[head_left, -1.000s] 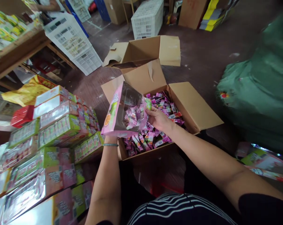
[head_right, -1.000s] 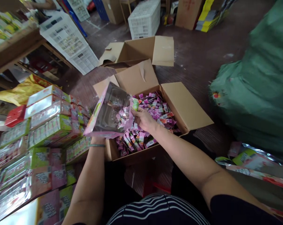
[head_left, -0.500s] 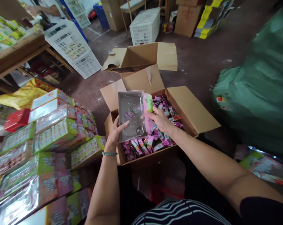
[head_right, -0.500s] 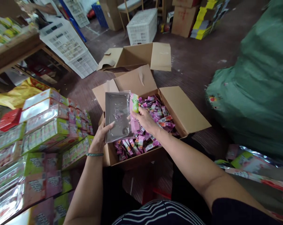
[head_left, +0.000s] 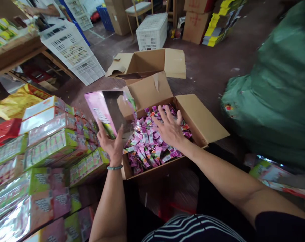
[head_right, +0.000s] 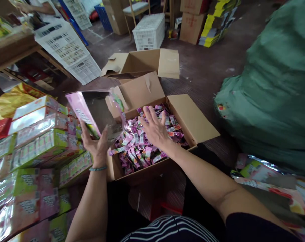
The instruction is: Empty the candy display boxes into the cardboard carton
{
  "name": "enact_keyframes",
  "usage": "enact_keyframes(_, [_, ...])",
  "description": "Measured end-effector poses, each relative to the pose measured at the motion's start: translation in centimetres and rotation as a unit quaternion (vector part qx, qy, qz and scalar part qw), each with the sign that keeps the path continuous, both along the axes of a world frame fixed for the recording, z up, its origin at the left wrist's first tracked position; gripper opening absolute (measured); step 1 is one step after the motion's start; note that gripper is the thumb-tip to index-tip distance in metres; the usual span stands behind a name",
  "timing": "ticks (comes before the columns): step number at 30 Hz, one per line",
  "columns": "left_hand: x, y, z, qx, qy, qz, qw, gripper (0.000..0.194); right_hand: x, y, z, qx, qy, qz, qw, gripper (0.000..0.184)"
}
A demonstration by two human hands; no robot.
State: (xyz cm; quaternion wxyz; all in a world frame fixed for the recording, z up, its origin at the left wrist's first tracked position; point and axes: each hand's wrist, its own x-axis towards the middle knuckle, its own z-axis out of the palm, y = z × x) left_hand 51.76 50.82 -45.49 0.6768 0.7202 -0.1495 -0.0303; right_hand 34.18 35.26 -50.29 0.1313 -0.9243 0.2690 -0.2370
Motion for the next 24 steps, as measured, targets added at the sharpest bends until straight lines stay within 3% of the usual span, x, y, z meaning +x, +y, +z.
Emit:
enact_keyframes(2, [0.5, 0.0, -0.2, -0.06, 0.006, -0.003, 0.998, 0.086, -0.3, 1.3, 0.4, -0.05, 0.051, 0.029, 0.997, 0.049])
enact_keyframes(6, [1.7, -0.3, -1.1, -0.168, 0.104, 0.02, 0.98, 0.064, -0.9, 3.0, -0.1, -0.098, 0.094, 0.06, 0.989, 0.049])
enact_keyframes(11, [2.5, -0.7, -2.2, -0.165, 0.136, 0.016, 0.977, 0.035, -1.2, 3.5, -0.9, -0.247, 0.009, 0.02, 0.969, 0.037])
enact_keyframes(18, [2.4, -1.6, -2.6, -0.157, 0.169, 0.012, 0.973, 0.038, -1.1, 3.7, -0.2, -0.32, -0.025, 0.005, 0.947, 0.033])
enact_keyframes(24, [2.5, -1.9, -2.8, -0.149, 0.191, 0.007, 0.97, 0.038, -1.5, 3.4, 0.3, -0.316, -0.022, -0.002, 0.949, 0.032])
